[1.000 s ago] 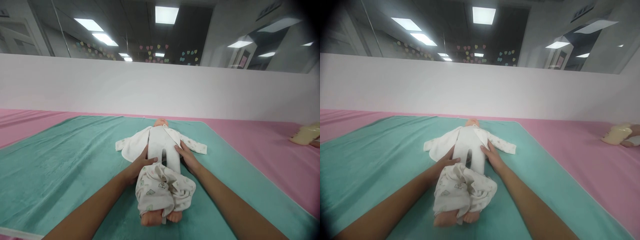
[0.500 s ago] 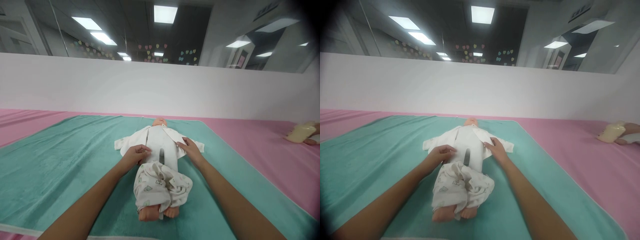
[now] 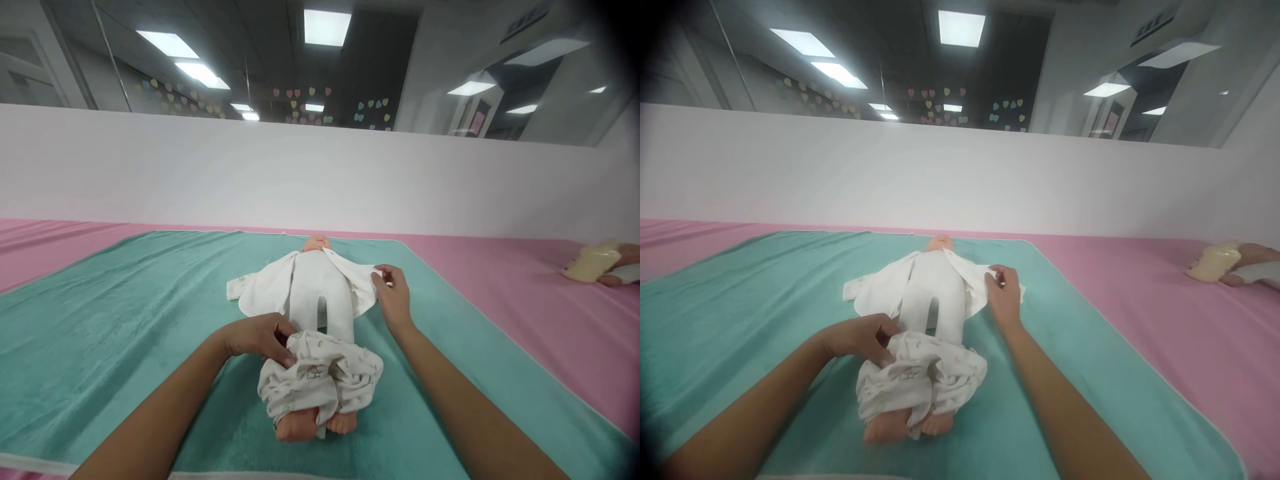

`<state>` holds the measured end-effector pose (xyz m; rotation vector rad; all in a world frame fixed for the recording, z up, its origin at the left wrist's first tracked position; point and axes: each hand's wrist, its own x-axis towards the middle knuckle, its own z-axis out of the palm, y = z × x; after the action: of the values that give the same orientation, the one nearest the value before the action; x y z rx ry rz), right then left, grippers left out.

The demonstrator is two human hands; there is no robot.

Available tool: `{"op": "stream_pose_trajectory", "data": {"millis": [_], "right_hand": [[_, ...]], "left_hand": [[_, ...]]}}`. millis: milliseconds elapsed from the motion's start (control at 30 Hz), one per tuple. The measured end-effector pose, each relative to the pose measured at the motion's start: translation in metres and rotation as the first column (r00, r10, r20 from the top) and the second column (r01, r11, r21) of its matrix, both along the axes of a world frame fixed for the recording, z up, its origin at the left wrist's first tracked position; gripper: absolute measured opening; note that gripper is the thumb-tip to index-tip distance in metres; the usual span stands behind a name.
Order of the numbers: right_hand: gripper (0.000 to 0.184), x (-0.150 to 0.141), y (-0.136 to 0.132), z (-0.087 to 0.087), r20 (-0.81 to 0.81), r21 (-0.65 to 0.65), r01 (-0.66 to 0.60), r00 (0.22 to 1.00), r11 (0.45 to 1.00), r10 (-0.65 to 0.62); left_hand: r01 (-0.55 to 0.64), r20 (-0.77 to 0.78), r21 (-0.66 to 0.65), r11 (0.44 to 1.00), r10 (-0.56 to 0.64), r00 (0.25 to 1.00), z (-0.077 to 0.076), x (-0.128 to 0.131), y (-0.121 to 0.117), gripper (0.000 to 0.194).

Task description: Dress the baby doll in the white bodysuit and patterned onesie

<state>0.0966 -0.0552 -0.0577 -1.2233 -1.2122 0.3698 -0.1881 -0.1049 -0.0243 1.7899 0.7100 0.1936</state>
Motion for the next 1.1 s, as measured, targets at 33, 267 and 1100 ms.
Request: {"op": "stream_pose_trajectory", "data": {"millis": [33, 267, 1100], "right_hand": [[0.025, -0.001, -0.002, 0.003, 0.081, 0.050, 0.080, 0.993, 0.996, -0.084], [0.018, -0.039, -0.040, 0.022, 0.343, -0.259, -0.531, 0.730, 0.807, 0.591], [0.027, -0.053, -0.059, 0.033, 0.202, -0.434, -0.596, 0.667, 0.676, 0.717]], "left_hand": [[-0.023, 0.023, 0.006, 1.000, 0.023, 0.999, 0.000, 0.000, 0.000, 0.022], [-0.362, 0.299, -0.032, 0.932, 0.354, 0.886, -0.009, 0.005, 0.004, 0.019], [-0.238, 0.159, -0.166, 0.957, 0.264, 0.951, 0.000, 0.010, -0.003, 0.021]]}}
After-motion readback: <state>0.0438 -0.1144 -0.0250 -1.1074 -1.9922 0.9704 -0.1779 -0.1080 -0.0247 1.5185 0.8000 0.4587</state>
